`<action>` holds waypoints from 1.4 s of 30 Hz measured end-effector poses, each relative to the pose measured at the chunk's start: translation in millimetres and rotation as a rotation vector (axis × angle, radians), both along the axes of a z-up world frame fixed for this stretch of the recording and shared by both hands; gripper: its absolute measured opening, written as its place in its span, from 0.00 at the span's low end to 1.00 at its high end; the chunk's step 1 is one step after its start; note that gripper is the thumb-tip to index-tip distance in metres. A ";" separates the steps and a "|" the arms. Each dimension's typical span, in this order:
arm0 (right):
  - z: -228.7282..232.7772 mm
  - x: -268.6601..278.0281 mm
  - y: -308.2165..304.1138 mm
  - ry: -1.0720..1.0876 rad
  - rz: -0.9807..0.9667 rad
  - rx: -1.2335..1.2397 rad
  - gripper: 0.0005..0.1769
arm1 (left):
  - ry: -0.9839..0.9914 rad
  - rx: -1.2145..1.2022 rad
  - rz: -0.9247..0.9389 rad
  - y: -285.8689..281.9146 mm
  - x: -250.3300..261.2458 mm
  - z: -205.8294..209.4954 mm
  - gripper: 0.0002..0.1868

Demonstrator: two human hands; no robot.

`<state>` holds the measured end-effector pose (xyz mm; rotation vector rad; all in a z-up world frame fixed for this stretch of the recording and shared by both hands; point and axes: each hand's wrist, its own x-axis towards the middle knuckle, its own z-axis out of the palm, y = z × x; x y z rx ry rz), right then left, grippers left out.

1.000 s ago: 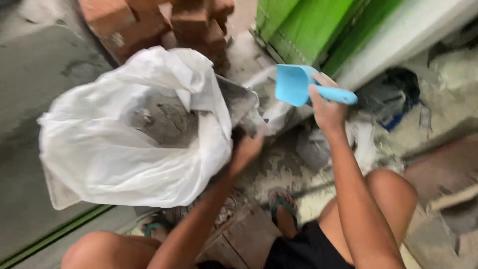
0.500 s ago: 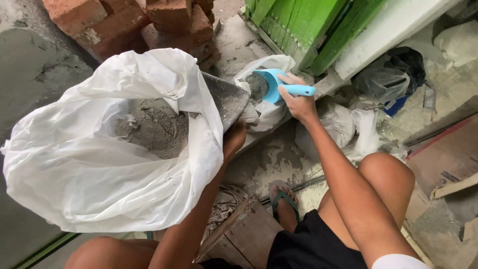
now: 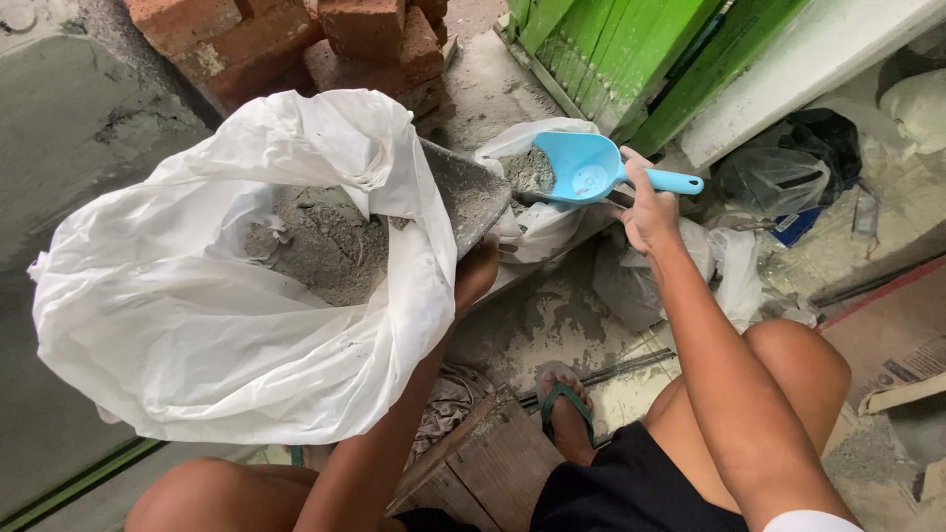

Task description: The person scoops cement from a large white sack using a blue plastic scoop and transfers it into a smaller white bag. The person repeats this scooping and pouring action multiple times to fill the smaller bag.

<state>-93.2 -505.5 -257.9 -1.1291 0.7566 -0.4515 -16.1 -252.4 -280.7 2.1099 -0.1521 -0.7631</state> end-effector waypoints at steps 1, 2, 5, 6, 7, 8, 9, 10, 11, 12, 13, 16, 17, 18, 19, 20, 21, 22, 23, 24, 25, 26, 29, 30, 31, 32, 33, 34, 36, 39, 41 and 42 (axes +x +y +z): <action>-1.4 -5.1 -5.2 -0.003 -0.005 -0.003 0.26 | -0.003 -0.003 -0.005 -2.9 -0.3 -5.4 0.28; -2.7 -10.6 -10.4 -0.054 0.046 0.007 0.26 | 0.000 -0.012 -0.011 -6.0 -1.0 -10.7 0.28; 1.5 -25.3 -19.0 -0.131 0.082 0.026 0.28 | -0.043 0.053 -0.044 -2.5 -15.9 -37.3 0.30; 4.8 -29.2 -21.0 -0.158 0.074 0.037 0.29 | -0.090 0.128 -0.063 0.5 -22.2 -47.5 0.34; 8.8 -32.7 -24.0 -0.164 0.067 0.033 0.29 | -0.096 0.125 -0.069 -6.0 -28.1 -36.9 0.34; 13.0 -36.4 -26.8 -0.184 0.076 0.031 0.30 | -0.326 0.122 -0.142 -12.2 -34.4 -26.1 0.28; 16.5 -40.3 -28.2 -0.204 0.085 0.031 0.32 | -0.555 0.119 -0.212 -16.6 -41.4 -15.4 0.23; 19.1 -42.4 -32.1 -0.208 0.080 0.030 0.32 | -0.560 0.117 -0.217 -11.3 -48.5 45.9 0.23; 21.3 -42.4 -34.8 -0.228 0.078 0.007 0.32 | -0.508 0.019 -0.296 -3.8 -56.2 110.8 0.24; 23.6 -42.1 -36.9 -0.247 0.076 -0.015 0.32 | -0.455 -0.080 -0.375 9.2 -67.2 178.4 0.46; 36.2 -40.6 -35.1 -0.253 0.081 -0.018 0.32 | -0.462 -0.080 -0.370 13.2 -75.0 187.8 0.46; 78.1 -38.8 -23.3 -0.257 0.011 0.069 0.28 | -0.635 0.002 -0.582 30.5 -95.7 212.4 0.42; 95.6 -37.8 -16.0 -0.267 0.008 0.093 0.28 | -0.688 0.004 -0.712 39.5 -100.2 218.8 0.42; 113.0 -36.7 -8.2 -0.277 0.004 0.118 0.28 | -0.740 0.007 -0.842 49.0 -104.4 225.1 0.42; 128.7 -37.9 1.7 -0.281 0.018 0.121 0.28 | -0.743 0.015 -0.829 62.6 -101.9 250.0 0.42; 144.3 -39.2 11.8 -0.264 0.008 0.067 0.28 | -0.674 -0.033 -0.897 76.5 -99.6 275.0 0.35; 160.0 -41.0 21.5 -0.247 -0.003 0.012 0.29 | -0.604 -0.086 -0.963 90.4 -97.7 299.6 0.30; 169.8 -42.4 26.9 -0.250 0.011 0.014 0.29 | -0.607 -0.080 -0.951 106.9 -88.6 318.7 0.30; 179.2 -43.4 33.3 -0.271 0.069 0.051 0.30 | -0.623 -0.020 -0.778 124.5 -79.7 338.3 0.29; 188.6 -44.4 39.9 -0.290 0.127 0.087 0.32 | -0.636 0.038 -0.606 142.5 -71.3 358.0 0.30; 197.2 -46.4 48.5 -0.291 0.140 0.091 0.32 | -0.636 0.044 -0.593 158.8 -59.5 360.6 0.30; 206.0 -48.3 57.2 -0.322 0.296 0.025 0.37 | -1.017 -0.009 -0.438 175.9 -47.8 363.4 0.27; 207.7 -38.6 70.0 -0.373 0.485 -0.031 0.34 | -1.306 0.003 -0.073 221.9 -36.0 354.6 0.28; 203.4 -33.3 71.9 -0.380 0.503 -0.008 0.27 | -1.195 0.064 0.109 235.7 -35.8 348.2 0.35; 210.3 -28.2 87.1 -0.383 0.514 -0.018 0.27 | -1.199 0.061 0.124 243.3 -35.2 338.0 0.35; 216.4 -23.0 102.4 -0.333 0.490 -0.018 0.24 | -0.953 0.060 0.260 250.7 -34.3 327.2 0.40; 220.3 -19.8 119.4 -0.276 0.471 -0.012 0.21 | -0.691 0.060 0.384 259.7 -36.7 315.1 0.45; 218.3 -13.6 130.8 -0.270 0.488 -0.015 0.21 | -0.685 0.060 0.402 258.2 -37.3 310.0 0.45; 210.5 -0.6 159.5 -0.254 0.406 -0.066 0.27 | -0.385 -0.067 0.325 259.7 -39.2 302.4 0.37; 211.3 9.3 200.6 -0.279 0.451 -0.303 0.22 | -0.332 -0.222 0.285 262.9 -36.8 286.5 0.34; 194.3 20.3 210.2 -0.325 0.465 -0.585 0.21 | -0.305 -0.290 0.294 264.4 -32.1 277.4 0.33; 185.2 24.5 214.4 -0.363 0.468 -0.866 0.20 | -0.272 -0.357 0.296 264.6 -30.5 272.0 0.32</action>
